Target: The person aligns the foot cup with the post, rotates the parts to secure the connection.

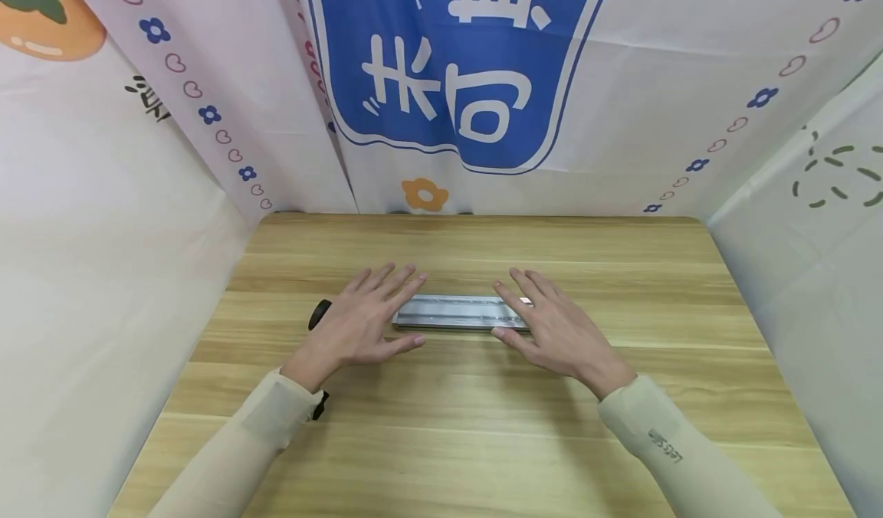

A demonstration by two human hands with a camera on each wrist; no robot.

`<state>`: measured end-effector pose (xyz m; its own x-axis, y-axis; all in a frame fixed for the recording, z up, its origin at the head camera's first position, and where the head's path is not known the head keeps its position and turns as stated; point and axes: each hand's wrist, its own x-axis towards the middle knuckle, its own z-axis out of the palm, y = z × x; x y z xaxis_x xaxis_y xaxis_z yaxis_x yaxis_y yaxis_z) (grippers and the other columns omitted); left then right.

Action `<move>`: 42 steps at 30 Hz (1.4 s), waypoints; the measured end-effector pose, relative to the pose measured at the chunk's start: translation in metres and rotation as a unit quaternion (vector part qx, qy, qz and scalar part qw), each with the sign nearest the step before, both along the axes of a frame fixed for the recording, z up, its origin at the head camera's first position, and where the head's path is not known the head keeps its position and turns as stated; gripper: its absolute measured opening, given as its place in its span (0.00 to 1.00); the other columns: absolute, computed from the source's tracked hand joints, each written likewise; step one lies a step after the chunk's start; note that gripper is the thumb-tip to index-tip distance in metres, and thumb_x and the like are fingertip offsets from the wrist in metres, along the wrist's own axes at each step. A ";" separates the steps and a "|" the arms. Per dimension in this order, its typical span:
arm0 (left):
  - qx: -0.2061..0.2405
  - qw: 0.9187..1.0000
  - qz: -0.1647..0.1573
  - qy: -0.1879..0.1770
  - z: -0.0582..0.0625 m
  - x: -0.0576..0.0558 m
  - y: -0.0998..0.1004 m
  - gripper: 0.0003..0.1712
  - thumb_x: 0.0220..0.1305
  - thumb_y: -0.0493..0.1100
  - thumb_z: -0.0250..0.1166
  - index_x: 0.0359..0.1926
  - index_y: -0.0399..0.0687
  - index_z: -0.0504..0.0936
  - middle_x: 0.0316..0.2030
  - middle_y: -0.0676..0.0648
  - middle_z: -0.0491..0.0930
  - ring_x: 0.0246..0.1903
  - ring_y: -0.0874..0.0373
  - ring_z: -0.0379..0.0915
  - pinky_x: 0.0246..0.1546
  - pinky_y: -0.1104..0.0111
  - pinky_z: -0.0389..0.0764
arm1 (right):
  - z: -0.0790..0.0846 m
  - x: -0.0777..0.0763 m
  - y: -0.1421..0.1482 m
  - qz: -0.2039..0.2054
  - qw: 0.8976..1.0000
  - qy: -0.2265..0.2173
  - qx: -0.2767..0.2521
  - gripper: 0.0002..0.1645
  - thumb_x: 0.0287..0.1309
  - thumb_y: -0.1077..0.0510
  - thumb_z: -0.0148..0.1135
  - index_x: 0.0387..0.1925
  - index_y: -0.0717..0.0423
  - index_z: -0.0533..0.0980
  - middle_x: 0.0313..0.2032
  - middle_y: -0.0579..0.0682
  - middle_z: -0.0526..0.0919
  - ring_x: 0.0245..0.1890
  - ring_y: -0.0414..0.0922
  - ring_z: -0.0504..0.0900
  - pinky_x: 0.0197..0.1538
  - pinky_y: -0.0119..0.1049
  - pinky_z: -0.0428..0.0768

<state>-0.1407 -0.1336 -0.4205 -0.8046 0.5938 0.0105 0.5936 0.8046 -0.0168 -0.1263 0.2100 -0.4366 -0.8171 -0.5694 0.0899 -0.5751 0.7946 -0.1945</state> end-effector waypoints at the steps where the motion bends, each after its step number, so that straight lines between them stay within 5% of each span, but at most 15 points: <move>1: 0.001 1.000 0.000 0.001 -0.001 0.000 0.000 0.56 0.67 0.82 0.49 0.85 0.63 0.48 0.84 0.48 0.53 0.82 0.41 0.53 0.81 0.41 0.55 | -0.001 0.000 0.000 -0.001 1.000 -0.001 -0.001 0.46 0.74 0.30 0.52 0.82 0.47 0.58 0.83 0.60 0.55 0.82 0.63 0.57 0.81 0.60 0.59; 31: 0.083 0.994 0.024 -0.062 -0.027 -0.007 -0.011 0.52 0.69 0.77 0.54 0.84 0.58 0.56 0.80 0.45 0.63 0.75 0.40 0.67 0.75 0.44 0.69 | -0.038 -0.015 0.007 -0.033 0.996 -0.060 -0.050 0.42 0.75 0.35 0.55 0.80 0.51 0.63 0.77 0.63 0.68 0.76 0.65 0.68 0.73 0.66 0.70; 42: 0.145 0.979 0.061 -0.131 -0.041 -0.009 -0.012 0.52 0.70 0.76 0.56 0.84 0.57 0.55 0.80 0.43 0.62 0.76 0.40 0.66 0.73 0.44 0.71 | -0.052 -0.023 0.012 -0.046 0.996 -0.067 -0.037 0.43 0.76 0.35 0.53 0.79 0.56 0.63 0.75 0.67 0.68 0.75 0.66 0.69 0.74 0.64 0.70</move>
